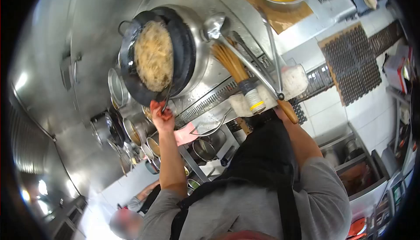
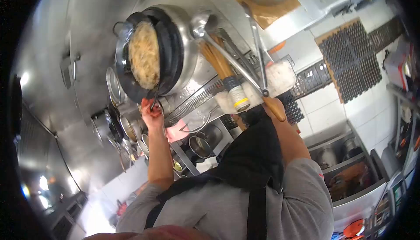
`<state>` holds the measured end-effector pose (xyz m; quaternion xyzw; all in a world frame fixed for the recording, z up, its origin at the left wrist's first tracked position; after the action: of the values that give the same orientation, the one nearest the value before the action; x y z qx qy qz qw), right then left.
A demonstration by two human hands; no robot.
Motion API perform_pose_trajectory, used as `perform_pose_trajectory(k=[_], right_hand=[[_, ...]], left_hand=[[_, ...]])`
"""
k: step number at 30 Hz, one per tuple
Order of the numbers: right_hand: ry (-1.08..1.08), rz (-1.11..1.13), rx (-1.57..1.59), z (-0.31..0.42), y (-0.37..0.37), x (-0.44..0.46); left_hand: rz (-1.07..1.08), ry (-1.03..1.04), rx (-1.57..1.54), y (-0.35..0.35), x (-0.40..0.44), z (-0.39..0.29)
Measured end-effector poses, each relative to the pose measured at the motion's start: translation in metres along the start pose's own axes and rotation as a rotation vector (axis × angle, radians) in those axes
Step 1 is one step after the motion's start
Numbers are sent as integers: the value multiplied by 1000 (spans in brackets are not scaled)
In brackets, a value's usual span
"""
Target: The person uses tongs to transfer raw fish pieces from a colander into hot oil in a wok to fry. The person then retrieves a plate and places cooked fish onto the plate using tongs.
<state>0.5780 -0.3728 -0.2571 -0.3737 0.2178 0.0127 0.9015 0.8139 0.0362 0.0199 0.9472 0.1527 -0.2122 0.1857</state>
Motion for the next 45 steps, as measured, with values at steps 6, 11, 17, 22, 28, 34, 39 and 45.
perform_pose_trajectory(k=[6, 11, 17, 22, 28, 34, 39, 45], right_hand=[[11, -379, 752, 2, 71, 37], [67, -261, 760, 28, 65, 59], [83, -211, 755, 31, 60, 62], [78, -182, 745, 32, 59, 60], [82, -169, 748, 36, 56, 63], [81, -156, 749, 41, 50, 69], [80, -144, 753, 46, 48, 72], [80, -127, 753, 49, 47, 73]], left_hand=[[-7, -66, -47, -5, 3, 5], [-8, -43, -29, 2, -4, 9], [55, -69, -67, 2, -2, 13], [53, -47, -52, 5, -4, 12], [90, -33, -41, 2, -2, 13], [64, -2, -22, -2, 0, 10], [29, -33, -34, 5, -1, 11], [-6, -39, -34, 2, -2, 9]])
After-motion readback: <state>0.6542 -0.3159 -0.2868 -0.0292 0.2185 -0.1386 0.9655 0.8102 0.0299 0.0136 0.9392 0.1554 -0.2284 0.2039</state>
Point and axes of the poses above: each hand's wrist, its own x-axis towards the middle knuckle, its own y-axis out of the palm, z = x × y, the point moved 4 cm from there along x, towards the middle knuckle, and after that the axes turned 3 degrees about -x, right-handed, at the moved point
